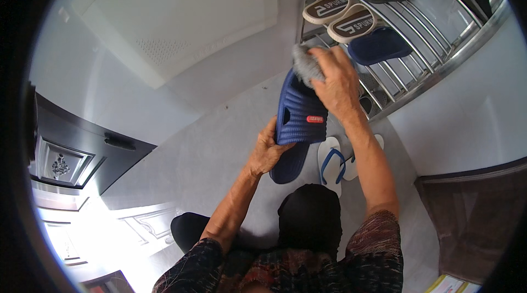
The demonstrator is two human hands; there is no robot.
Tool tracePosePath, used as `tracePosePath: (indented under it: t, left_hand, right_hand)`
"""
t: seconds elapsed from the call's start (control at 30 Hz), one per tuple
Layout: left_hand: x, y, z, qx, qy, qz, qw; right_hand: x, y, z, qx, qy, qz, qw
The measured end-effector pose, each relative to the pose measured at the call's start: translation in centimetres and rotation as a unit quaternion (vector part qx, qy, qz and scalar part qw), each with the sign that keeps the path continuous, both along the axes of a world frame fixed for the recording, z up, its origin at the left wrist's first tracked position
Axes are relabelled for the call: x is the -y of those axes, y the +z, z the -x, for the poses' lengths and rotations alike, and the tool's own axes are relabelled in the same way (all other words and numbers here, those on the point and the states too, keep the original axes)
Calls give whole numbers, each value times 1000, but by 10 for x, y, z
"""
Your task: The person wipes the wall and a metal shoe rack with a cloth. They then pick up several pairs of slippers from the rack and the floor, wiping each one individually with the cloth before placing them back on the rack.
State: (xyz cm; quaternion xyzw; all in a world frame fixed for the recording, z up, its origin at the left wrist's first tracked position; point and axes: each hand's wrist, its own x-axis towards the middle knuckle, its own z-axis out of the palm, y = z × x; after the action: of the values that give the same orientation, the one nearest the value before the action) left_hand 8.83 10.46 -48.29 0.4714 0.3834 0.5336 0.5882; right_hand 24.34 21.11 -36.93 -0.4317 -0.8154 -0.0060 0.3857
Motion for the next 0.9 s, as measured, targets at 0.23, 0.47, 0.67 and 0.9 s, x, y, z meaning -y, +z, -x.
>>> tracePosePath:
  t: [0.23, 0.47, 0.67, 0.9]
  left_hand:
    - [-3, -11, 10, 108, -5, 51, 993]
    - [-7, -7, 16, 85, 39, 47, 994]
    - [-13, -16, 27, 54, 88, 59, 993]
    - [-12, 3, 17, 168, 115, 88, 975]
  right_hand:
    - [16, 14, -12, -57, 142, 77, 985]
    - [-2, -18, -61, 193, -94, 76, 974]
    - [38, -15, -14, -27, 45, 54, 997]
    - [56, -81, -14, -130, 26, 105, 986]
